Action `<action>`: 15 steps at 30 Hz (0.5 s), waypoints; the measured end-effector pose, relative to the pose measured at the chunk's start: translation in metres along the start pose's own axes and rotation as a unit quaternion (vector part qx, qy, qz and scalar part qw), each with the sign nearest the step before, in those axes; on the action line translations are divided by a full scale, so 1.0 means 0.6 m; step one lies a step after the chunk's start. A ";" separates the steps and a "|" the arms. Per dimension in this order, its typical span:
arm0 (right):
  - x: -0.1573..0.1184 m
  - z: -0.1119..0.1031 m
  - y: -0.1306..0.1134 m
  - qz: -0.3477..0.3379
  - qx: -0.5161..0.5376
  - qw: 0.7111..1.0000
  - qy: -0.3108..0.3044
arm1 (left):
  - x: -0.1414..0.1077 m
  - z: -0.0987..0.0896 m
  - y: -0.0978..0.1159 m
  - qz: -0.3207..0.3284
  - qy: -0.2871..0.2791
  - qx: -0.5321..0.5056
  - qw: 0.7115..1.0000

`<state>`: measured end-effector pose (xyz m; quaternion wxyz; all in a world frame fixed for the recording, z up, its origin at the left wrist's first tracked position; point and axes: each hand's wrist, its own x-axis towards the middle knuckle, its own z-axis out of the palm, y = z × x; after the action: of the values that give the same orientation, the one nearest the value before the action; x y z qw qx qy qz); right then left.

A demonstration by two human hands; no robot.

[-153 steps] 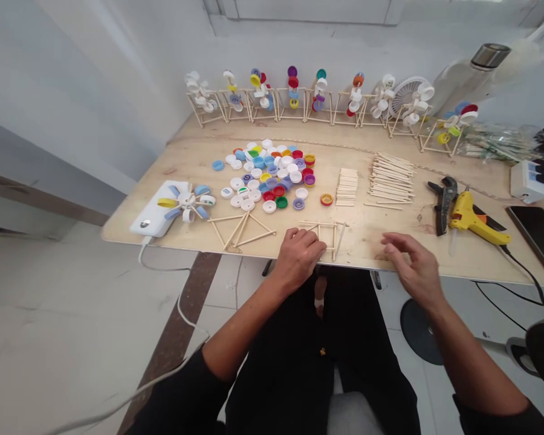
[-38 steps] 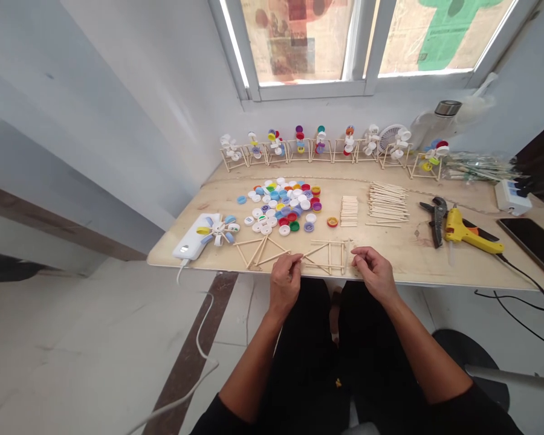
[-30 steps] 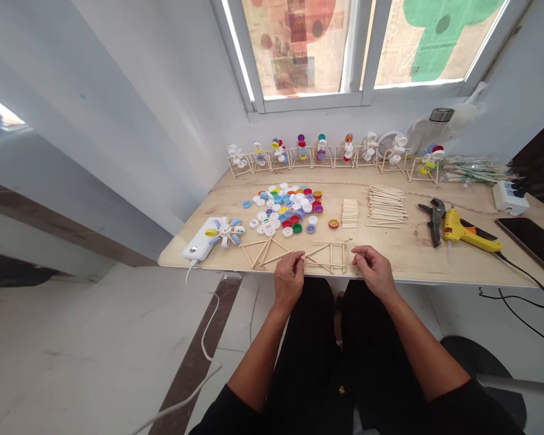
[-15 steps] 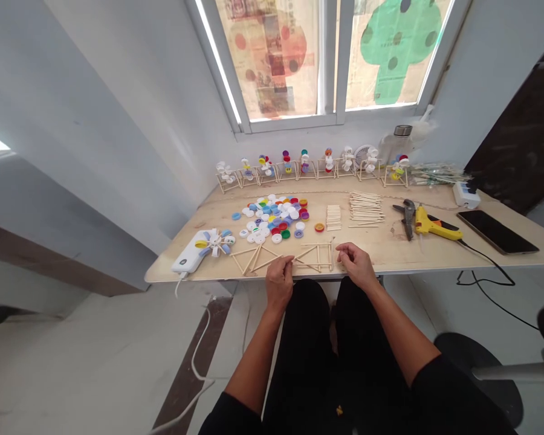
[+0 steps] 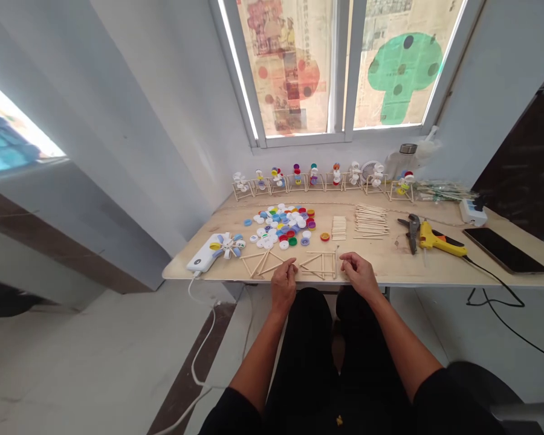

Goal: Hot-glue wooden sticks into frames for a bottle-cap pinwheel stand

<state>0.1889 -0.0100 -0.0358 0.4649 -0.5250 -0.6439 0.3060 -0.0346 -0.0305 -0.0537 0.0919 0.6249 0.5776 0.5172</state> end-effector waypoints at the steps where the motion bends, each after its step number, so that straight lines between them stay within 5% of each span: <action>1: 0.000 0.000 -0.001 -0.003 -0.001 1.000 0.000 | 0.001 0.000 0.001 0.000 0.002 0.000 1.000; 15: 0.004 0.001 0.008 -0.003 -0.003 1.000 -0.004 | -0.002 -0.018 -0.001 -0.019 -0.051 -0.031 0.998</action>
<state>0.1900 -0.0067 -0.0398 0.4615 -0.5230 -0.6485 0.3050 -0.0430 -0.0363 -0.0496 0.1507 0.6362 0.5675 0.5005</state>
